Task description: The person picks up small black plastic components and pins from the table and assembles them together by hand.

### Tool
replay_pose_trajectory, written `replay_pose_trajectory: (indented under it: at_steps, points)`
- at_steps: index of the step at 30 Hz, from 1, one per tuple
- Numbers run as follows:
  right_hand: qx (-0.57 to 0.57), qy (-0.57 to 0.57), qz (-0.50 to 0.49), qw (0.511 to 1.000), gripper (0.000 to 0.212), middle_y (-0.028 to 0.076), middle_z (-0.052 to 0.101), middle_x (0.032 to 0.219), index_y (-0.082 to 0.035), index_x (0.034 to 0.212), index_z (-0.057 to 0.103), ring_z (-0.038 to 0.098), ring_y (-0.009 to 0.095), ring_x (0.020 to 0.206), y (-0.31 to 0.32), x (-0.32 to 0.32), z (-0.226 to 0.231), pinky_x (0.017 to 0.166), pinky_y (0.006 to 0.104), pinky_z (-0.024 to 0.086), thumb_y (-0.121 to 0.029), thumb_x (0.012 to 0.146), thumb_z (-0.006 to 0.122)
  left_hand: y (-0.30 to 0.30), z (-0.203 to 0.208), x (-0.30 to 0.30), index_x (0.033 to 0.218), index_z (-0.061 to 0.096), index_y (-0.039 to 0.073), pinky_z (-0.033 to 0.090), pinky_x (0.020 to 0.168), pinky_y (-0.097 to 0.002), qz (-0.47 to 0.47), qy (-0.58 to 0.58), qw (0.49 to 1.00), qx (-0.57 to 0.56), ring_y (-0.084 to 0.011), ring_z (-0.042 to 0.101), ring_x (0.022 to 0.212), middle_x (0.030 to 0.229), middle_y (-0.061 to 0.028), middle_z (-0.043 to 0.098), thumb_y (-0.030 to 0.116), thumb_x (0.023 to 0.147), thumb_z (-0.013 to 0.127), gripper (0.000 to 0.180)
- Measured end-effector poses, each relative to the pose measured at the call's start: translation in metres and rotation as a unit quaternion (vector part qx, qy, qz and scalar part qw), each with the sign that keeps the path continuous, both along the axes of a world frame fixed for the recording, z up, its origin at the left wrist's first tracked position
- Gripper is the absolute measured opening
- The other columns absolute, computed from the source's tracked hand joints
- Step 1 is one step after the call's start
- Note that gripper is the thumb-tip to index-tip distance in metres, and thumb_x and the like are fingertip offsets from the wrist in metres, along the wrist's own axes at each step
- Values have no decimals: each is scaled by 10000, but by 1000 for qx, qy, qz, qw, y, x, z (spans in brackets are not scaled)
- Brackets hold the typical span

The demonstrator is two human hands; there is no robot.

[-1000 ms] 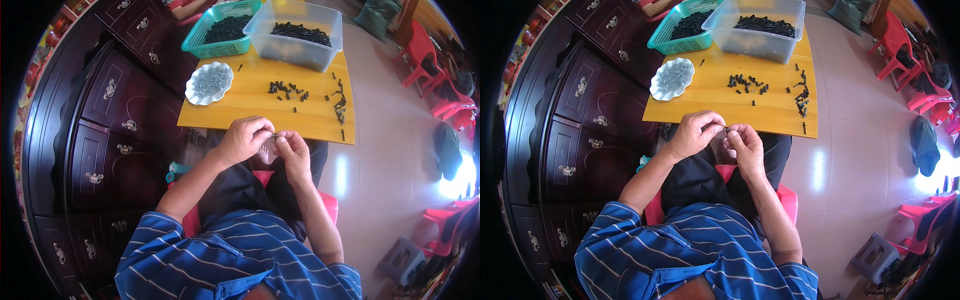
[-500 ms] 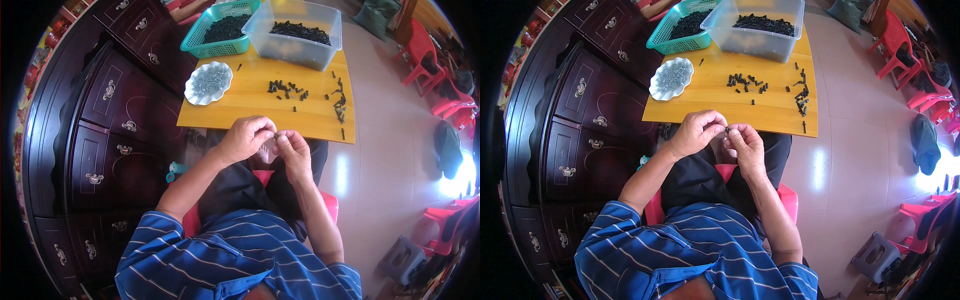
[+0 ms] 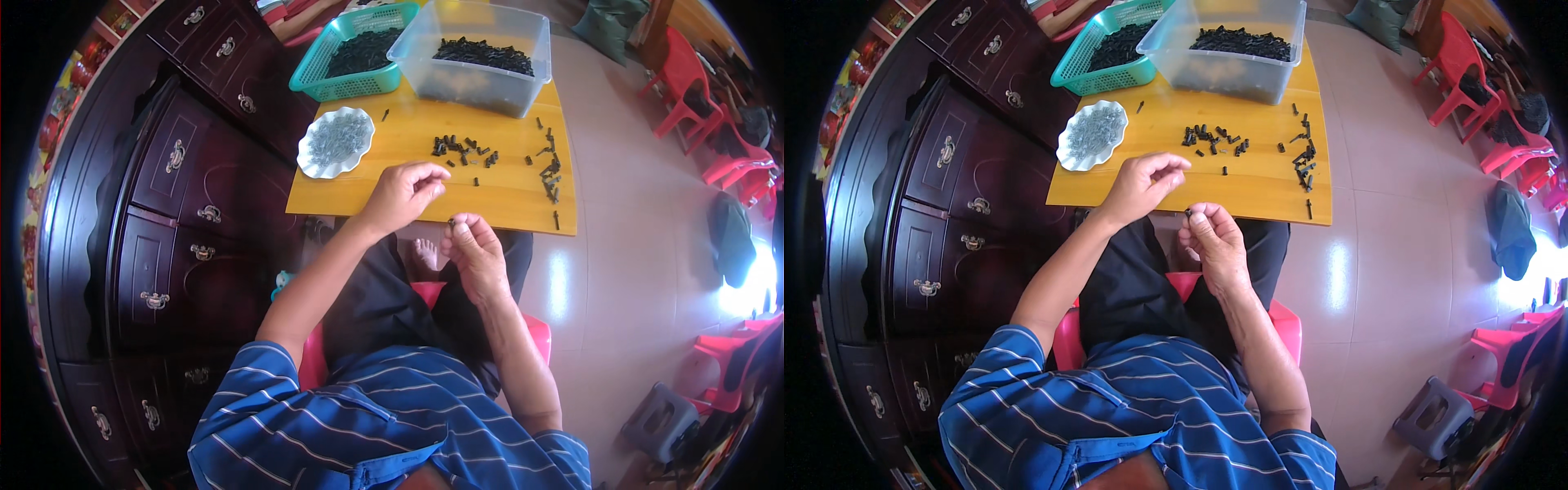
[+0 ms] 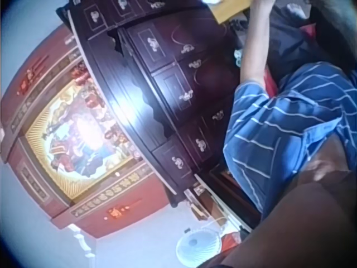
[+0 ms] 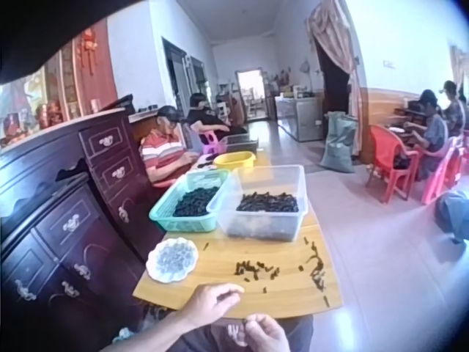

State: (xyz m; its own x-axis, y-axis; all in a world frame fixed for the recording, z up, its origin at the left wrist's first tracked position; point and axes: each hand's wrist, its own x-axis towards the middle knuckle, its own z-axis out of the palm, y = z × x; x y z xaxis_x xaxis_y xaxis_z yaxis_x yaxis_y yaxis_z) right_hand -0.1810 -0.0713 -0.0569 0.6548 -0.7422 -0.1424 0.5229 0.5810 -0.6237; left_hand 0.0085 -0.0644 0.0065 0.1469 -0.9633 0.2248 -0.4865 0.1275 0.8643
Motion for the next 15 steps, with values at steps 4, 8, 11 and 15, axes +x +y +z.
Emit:
replay_pose_trajectory:
  at_steps: [4, 8, 11, 15]
  points:
    - [23, 17, 15, 999, 168, 14, 684, 985, -68, 1184, 638, 648, 85, 830, 0, -1, 1, 788, 227, 543, -144, 1034, 635, -35, -35, 18, 1051, 737, 52, 564, 728, -388, 42, -192, 980, -30, -291, 690, 763, 893, -122, 697, 76, 870, 704, 185]
    - [15, 29, 17, 999, 159, 10, 686, 1013, -72, 1177, 649, 645, 83, 834, 1, 0, 5, 796, 223, 541, -137, 1033, 633, -52, -50, 20, 1045, 745, 72, 558, 765, -420, 60, -256, 964, -47, -317, 690, 841, 928, -115, 697, 119, 891, 689, 170]
    - [23, 9, 28, 999, 151, 10, 682, 1023, -75, 1174, 644, 645, 84, 847, -1, -3, 0, 801, 223, 539, -133, 1035, 628, -62, -55, 20, 1023, 743, 75, 554, 776, -429, 62, -291, 954, -44, -329, 684, 865, 933, -113, 697, 143, 901, 682, 153]
    - [30, 22, 34, 999, 143, 12, 676, 1031, -75, 1170, 626, 647, 91, 857, 0, -3, 1, 807, 228, 541, -133, 1039, 621, -56, -59, 25, 983, 713, 35, 551, 721, -382, 61, -284, 955, -62, -281, 698, 779, 904, -124, 700, 96, 907, 687, 101]
